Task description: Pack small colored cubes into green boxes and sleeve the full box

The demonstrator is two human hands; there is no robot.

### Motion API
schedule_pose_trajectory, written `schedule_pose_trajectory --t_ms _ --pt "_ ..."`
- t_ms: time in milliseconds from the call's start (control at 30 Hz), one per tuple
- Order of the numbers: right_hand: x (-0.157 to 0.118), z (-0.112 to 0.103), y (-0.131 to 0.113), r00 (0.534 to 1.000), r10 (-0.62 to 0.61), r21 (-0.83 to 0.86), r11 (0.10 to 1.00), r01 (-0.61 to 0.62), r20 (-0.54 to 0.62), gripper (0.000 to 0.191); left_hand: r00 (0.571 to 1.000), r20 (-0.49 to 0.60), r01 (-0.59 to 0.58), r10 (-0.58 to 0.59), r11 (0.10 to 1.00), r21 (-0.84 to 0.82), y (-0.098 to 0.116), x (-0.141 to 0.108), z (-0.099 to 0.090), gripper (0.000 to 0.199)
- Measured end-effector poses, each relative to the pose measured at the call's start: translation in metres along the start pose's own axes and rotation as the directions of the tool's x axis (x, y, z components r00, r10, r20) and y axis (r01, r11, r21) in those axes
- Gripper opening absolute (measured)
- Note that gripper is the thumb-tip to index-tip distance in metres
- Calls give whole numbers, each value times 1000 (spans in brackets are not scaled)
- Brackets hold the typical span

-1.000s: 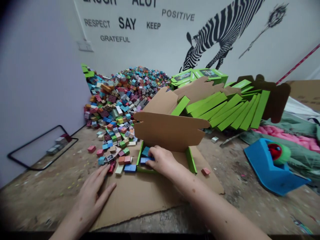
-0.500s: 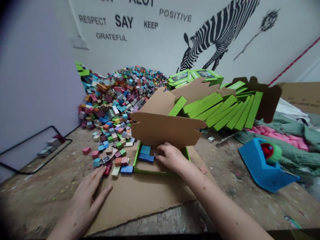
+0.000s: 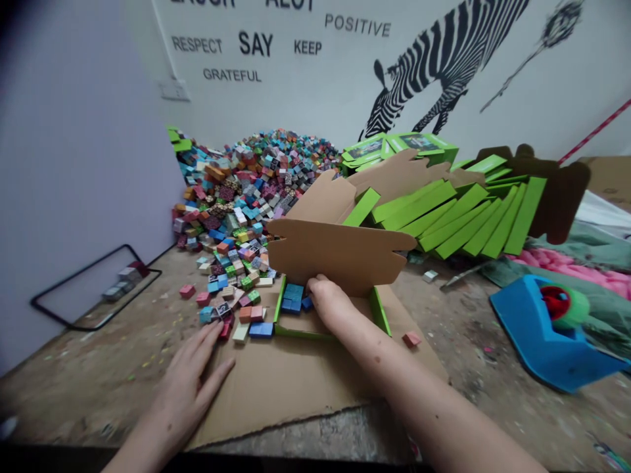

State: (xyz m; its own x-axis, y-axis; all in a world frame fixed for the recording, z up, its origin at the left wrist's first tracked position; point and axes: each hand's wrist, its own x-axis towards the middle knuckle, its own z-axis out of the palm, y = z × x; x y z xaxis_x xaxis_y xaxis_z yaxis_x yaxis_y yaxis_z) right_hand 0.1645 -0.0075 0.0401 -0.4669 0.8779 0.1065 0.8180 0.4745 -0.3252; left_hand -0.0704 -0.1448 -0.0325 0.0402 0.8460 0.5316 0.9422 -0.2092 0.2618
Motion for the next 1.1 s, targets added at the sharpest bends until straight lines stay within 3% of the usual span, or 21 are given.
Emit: schedule_pose_trajectory --t_ms 300,400,733,1100 --pt "-13 -2 1 995 19 45 999 -15 -93 23 1000 20 6 -6 1000 8 2 0 -2 51" --pt "-15 0 6 996 58 20 998 -57 -72 23 1000 0 -5 5 1000 14 2 0 -3 50" --pt "-10 10 4 1000 15 124 992 -13 -17 32 998 45 52 -51 998 -27 1 -1 -2 51" --pt "-5 2 1 999 43 -19 999 -43 12 30 1000 11 5 -5 1000 10 1 0 -1 50"
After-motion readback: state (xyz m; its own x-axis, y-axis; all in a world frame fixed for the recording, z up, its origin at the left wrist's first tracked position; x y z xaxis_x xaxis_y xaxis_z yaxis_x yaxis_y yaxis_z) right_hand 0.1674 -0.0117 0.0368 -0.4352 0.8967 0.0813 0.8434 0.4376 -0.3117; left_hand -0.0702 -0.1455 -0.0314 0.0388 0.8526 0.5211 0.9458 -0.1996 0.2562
